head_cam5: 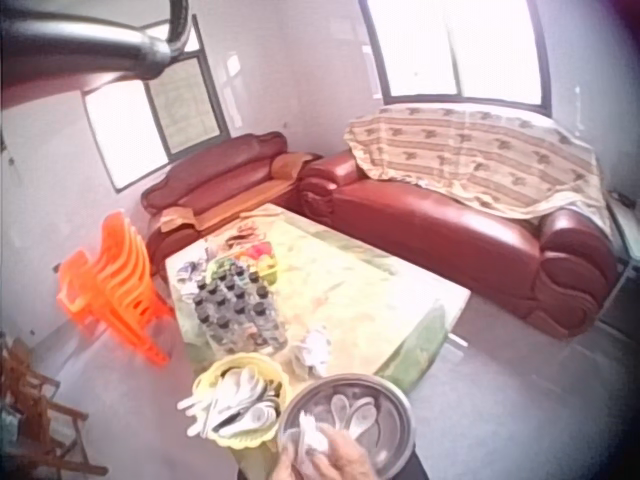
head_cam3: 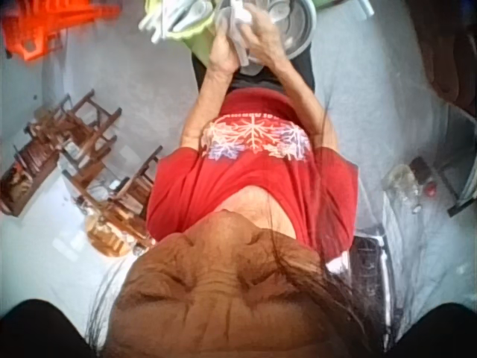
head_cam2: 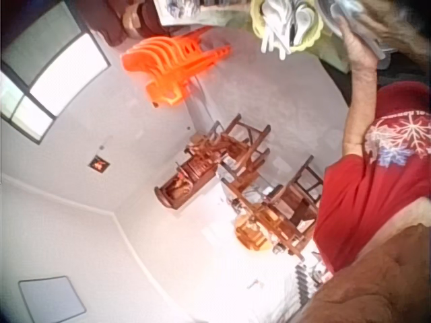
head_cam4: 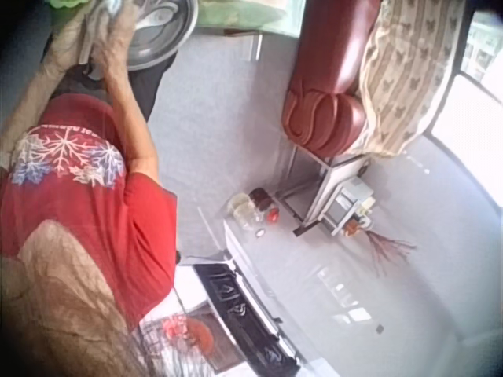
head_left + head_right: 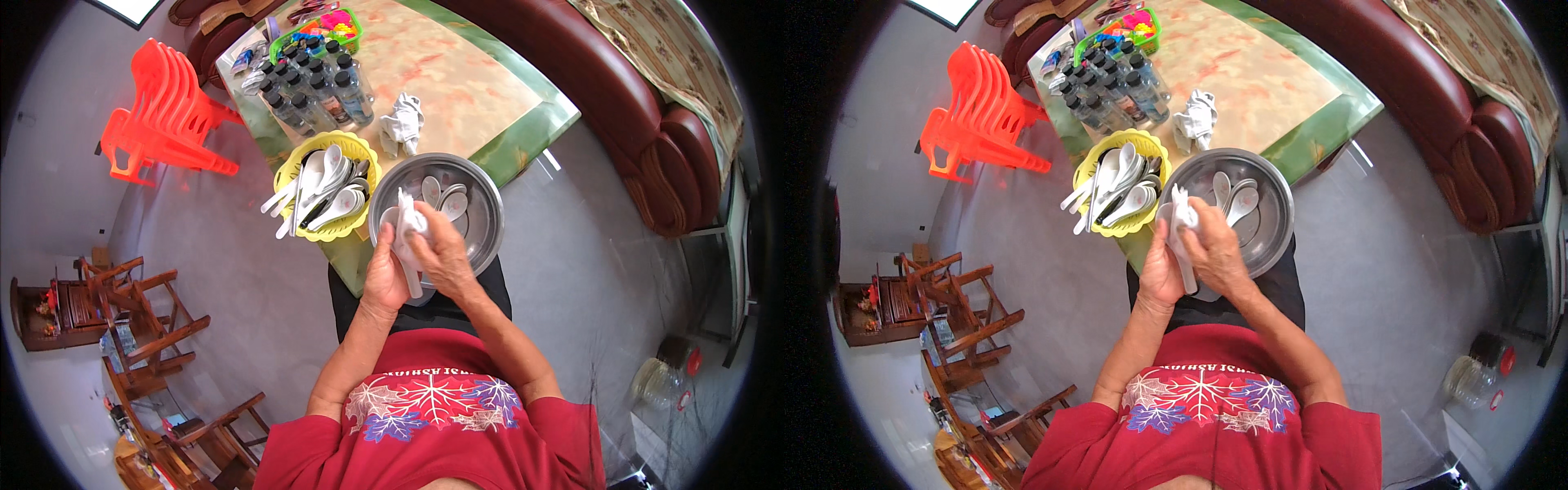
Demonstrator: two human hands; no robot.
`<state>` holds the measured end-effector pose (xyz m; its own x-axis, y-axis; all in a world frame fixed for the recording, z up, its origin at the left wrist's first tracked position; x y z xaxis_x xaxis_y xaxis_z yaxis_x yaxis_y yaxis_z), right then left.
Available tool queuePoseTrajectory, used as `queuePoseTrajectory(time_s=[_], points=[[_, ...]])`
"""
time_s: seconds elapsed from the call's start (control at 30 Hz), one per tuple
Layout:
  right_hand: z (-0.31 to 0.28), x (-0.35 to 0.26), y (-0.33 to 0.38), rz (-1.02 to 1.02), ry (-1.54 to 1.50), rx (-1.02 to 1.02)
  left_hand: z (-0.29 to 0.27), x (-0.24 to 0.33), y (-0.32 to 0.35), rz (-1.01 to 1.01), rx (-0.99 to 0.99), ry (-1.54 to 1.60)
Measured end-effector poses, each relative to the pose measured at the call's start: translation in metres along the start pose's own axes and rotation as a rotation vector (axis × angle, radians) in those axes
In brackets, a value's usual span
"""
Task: The person sits at a table and wipes white plastic spoons with a white cloth. They pick up spoons one by one from a metal bowl, wipe them thoroughly, and place them into a yellow plastic basket.
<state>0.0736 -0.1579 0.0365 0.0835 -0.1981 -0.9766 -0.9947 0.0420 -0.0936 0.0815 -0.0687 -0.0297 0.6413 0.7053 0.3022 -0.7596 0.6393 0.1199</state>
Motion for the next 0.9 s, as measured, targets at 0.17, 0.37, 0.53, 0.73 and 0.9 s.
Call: queuePoseTrajectory(time_s=[0.17, 0.37, 0.53, 0.73, 0.9], points=[[0.025, 0.015, 0.009, 0.069, 0.003, -0.045, -0.016, 0.004, 0.002, 0.075, 0.102, -0.119], [0.031, 0.034, 0.035, 0.153, 0.059, -0.14, -0.04, 0.006, 0.004, 0.163, 0.185, -0.149], [0.041, 0.017, 0.063, 0.078, 0.132, -0.215, -0.041, 0.006, 0.004, 0.092, 0.123, -0.08], [0.032, -0.012, 0.043, -0.174, 0.247, -0.018, -0.024, -0.007, -0.001, 0.005, -0.074, 0.11], [0.033, -0.02, 0.016, -0.109, 0.227, 0.003, 0.01, -0.01, 0.002, -0.021, -0.187, 0.022]])
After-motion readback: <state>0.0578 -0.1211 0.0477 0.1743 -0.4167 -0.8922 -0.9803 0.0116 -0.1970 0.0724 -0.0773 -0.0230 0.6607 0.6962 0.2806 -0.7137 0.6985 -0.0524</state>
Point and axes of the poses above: each hand's wrist, its own y-axis away from the middle knuckle, its own z-axis out of the palm, x = y × z, the point moved 9 cm from there along -y, towards the middle knuckle, and after that the axes turned 14 degrees about -x, right-handed, at the moved point
